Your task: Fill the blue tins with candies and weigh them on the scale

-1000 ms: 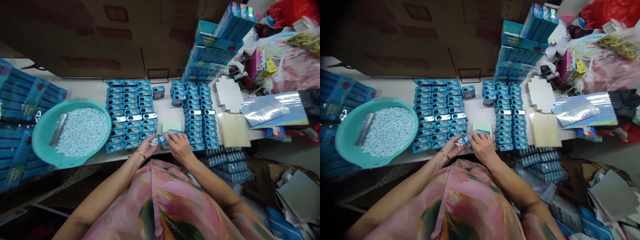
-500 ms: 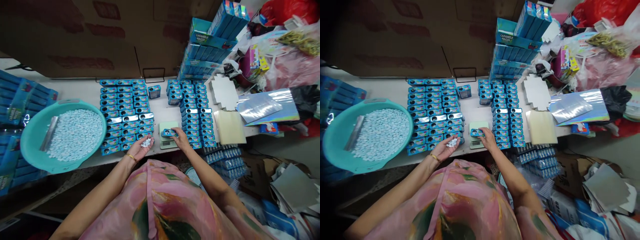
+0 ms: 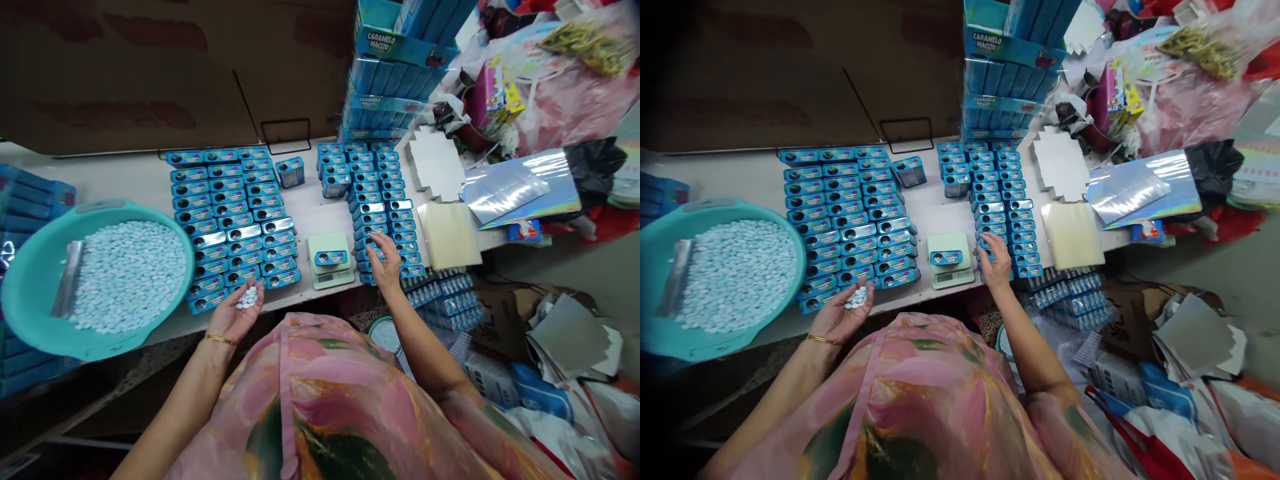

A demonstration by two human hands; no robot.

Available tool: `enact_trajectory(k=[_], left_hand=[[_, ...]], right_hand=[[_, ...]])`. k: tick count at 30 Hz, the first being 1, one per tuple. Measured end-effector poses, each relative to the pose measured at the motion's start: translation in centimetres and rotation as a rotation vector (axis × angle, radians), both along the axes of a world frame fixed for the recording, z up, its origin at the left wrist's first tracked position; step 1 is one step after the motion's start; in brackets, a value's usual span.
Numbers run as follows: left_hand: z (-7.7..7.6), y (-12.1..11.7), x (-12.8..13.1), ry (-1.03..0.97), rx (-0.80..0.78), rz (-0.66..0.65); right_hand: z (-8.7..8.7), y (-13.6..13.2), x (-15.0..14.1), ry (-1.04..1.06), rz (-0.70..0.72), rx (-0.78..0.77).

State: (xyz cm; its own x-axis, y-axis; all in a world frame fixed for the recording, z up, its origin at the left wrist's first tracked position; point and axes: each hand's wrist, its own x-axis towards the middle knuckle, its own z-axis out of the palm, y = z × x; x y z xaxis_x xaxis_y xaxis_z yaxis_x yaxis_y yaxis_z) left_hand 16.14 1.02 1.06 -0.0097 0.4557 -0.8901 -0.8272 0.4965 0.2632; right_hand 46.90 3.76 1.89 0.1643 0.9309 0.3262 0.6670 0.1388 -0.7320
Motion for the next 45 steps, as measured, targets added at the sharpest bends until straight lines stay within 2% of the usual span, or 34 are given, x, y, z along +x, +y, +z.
enact_trajectory(k=[5,12,18,25,26,28,32,35,39,45], left_hand=[[0.4,0.4,-0.7,0.031,-0.002,0.035],[0.0,0.5,-0.7,0.034,-0.015,0.046],[0.7,0.9,0.1,0.005,0.008,-0.018],[0.4,1.5,3.6,-0.068,0.002,-0.157],[0.2,1.6,4.1,-0.078,-0.001,-0.179],[0.0,1.8,5.1,-0.099,0.003,-0.216],[-0.3,2.5,6.6,-0.124,0.053,-0.224],[-0.4,2.9,7.4,-0.116,0.067,-0.192],[-0.7,3.2,7.7,-0.115,0.085,-0.217],[-1.1,3.1,7.6,-0.148,0.100,-0.258]], right_hand=[[-0.6,0.2,0.0,-0.002,0.026,-0.030],[-1.2,0.5,-0.9,-0.165,0.299,-0.135],[-1.2,0.6,-1.6,-0.195,0.387,-0.193],[-4.5,0.5,-2.6,-0.169,0.455,-0.276],[-4.4,0.5,-2.8,-0.189,0.442,-0.272],[-3.1,0.4,-3.6,-0.268,0.424,-0.254],[1.7,-0.7,-5.3,-0.523,0.494,-0.196],[3.8,-1.2,-6.0,-0.668,0.552,-0.171],[3.8,-1.3,-5.9,-0.755,0.546,-0.164],[3.5,-1.7,-5.8,-0.824,0.563,-0.059]])
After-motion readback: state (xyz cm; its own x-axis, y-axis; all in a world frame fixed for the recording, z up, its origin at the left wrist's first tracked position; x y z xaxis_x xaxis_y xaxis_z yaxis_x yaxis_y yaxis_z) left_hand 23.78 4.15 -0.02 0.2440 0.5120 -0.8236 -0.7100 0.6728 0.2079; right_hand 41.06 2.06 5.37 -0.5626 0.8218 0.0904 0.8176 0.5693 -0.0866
